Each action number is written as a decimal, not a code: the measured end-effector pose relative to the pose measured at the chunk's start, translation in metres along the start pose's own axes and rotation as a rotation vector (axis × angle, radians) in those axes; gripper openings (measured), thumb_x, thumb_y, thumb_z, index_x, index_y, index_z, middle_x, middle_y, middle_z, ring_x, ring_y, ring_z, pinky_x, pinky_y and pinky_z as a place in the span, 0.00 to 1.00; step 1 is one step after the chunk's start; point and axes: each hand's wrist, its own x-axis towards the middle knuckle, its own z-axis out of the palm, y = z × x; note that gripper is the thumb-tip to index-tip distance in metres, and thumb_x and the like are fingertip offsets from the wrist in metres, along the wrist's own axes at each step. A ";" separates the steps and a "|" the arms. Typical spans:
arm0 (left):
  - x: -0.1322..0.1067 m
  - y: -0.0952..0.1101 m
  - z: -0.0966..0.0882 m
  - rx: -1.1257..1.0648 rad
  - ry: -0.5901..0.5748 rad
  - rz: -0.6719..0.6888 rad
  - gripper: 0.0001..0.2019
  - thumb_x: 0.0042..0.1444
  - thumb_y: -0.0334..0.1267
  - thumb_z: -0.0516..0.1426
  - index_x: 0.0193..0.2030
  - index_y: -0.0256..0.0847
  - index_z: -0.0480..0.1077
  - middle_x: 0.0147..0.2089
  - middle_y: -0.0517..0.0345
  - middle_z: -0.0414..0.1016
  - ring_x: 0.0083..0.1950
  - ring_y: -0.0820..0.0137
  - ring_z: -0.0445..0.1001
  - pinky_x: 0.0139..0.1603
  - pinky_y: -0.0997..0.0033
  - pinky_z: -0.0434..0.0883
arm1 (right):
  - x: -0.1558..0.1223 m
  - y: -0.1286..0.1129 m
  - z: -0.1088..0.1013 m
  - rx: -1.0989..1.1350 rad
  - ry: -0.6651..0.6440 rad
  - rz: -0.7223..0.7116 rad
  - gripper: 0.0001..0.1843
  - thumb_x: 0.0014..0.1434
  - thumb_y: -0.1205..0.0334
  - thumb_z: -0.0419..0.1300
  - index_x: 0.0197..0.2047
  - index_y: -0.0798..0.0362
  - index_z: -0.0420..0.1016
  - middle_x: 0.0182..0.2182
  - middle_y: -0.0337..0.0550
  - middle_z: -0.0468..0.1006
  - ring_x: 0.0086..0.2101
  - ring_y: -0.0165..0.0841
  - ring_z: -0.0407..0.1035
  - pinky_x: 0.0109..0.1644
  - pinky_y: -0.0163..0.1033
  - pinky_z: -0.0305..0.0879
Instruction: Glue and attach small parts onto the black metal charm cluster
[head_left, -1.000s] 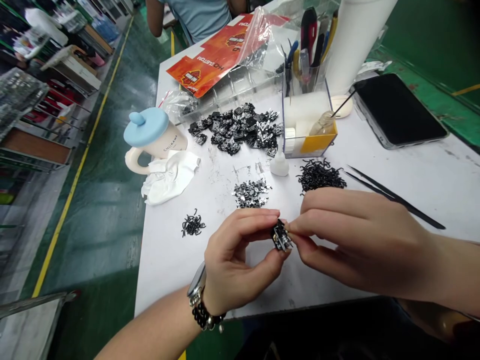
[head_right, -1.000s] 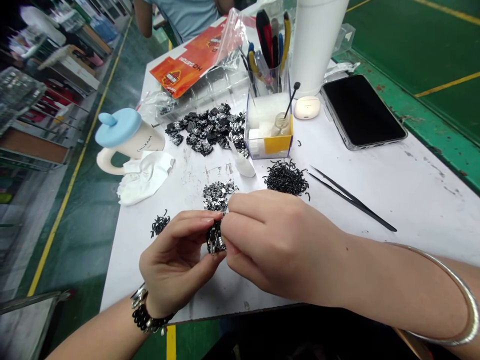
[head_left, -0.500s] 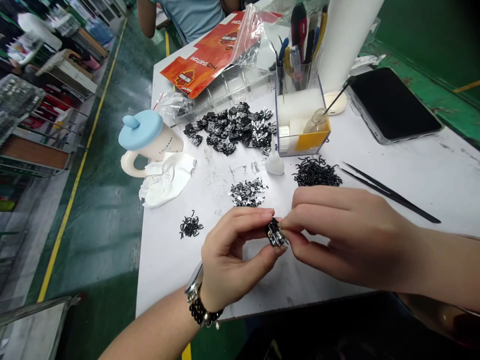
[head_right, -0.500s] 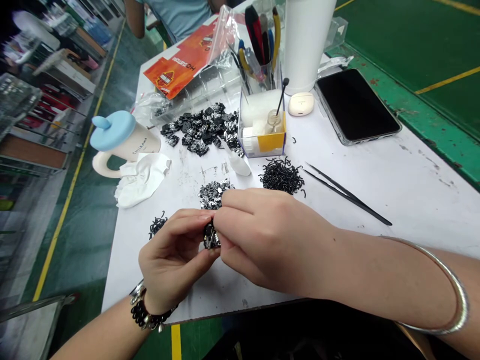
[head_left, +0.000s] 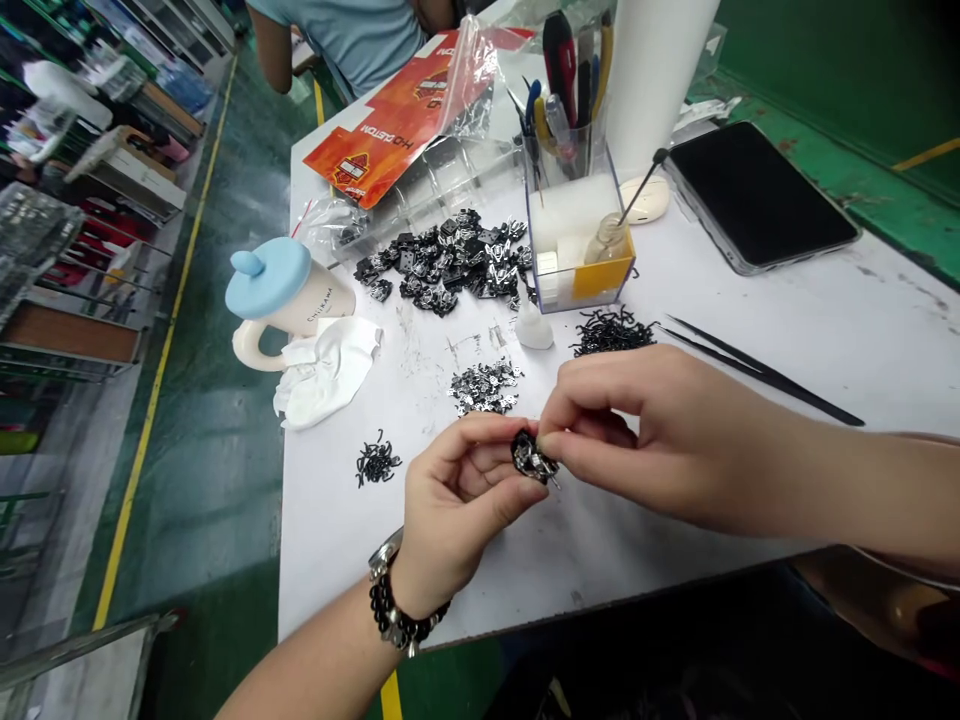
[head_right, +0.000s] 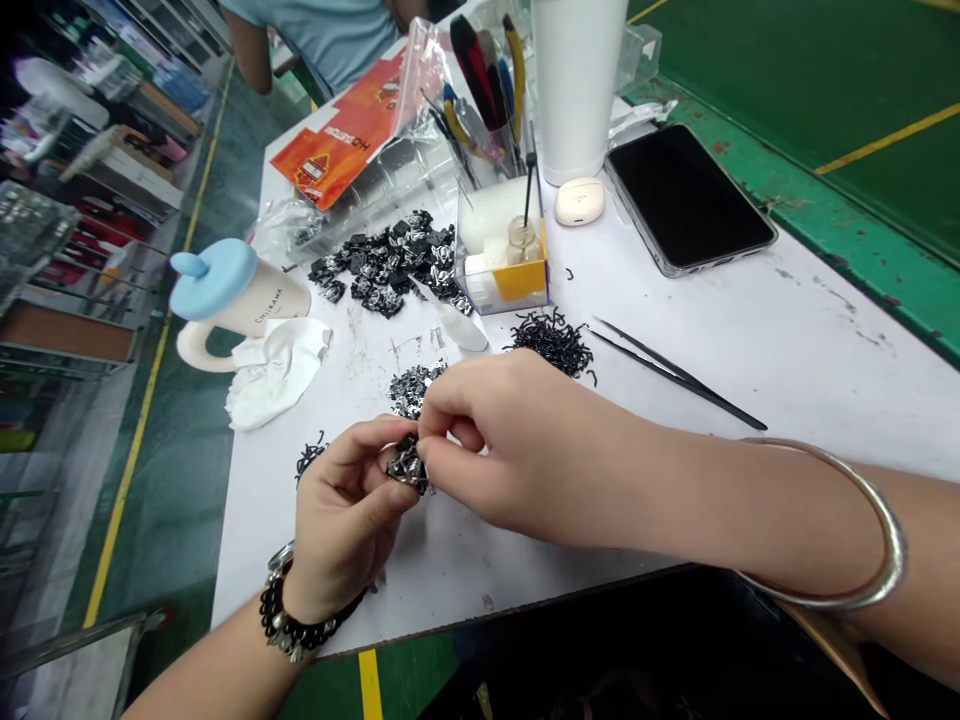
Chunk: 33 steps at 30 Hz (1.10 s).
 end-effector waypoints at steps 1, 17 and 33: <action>0.000 0.000 0.000 -0.015 0.008 -0.015 0.16 0.47 0.29 0.66 0.44 0.44 0.75 0.40 0.57 0.80 0.38 0.72 0.79 0.38 0.79 0.78 | 0.001 0.000 -0.001 0.060 -0.029 0.074 0.08 0.54 0.69 0.57 0.25 0.54 0.73 0.17 0.33 0.64 0.19 0.23 0.56 0.19 0.29 0.50; -0.001 0.003 0.000 -0.013 0.076 -0.014 0.15 0.45 0.30 0.67 0.41 0.42 0.74 0.35 0.58 0.80 0.35 0.71 0.80 0.37 0.76 0.79 | 0.011 0.008 0.002 0.839 -0.232 0.549 0.04 0.52 0.66 0.62 0.27 0.57 0.76 0.20 0.38 0.68 0.21 0.23 0.55 0.21 0.30 0.50; 0.000 0.006 0.000 0.023 0.069 0.103 0.16 0.45 0.26 0.66 0.41 0.44 0.74 0.39 0.59 0.79 0.39 0.71 0.79 0.41 0.76 0.79 | 0.005 0.008 0.011 1.016 -0.232 0.632 0.12 0.50 0.55 0.69 0.31 0.55 0.77 0.25 0.37 0.68 0.26 0.23 0.57 0.29 0.30 0.52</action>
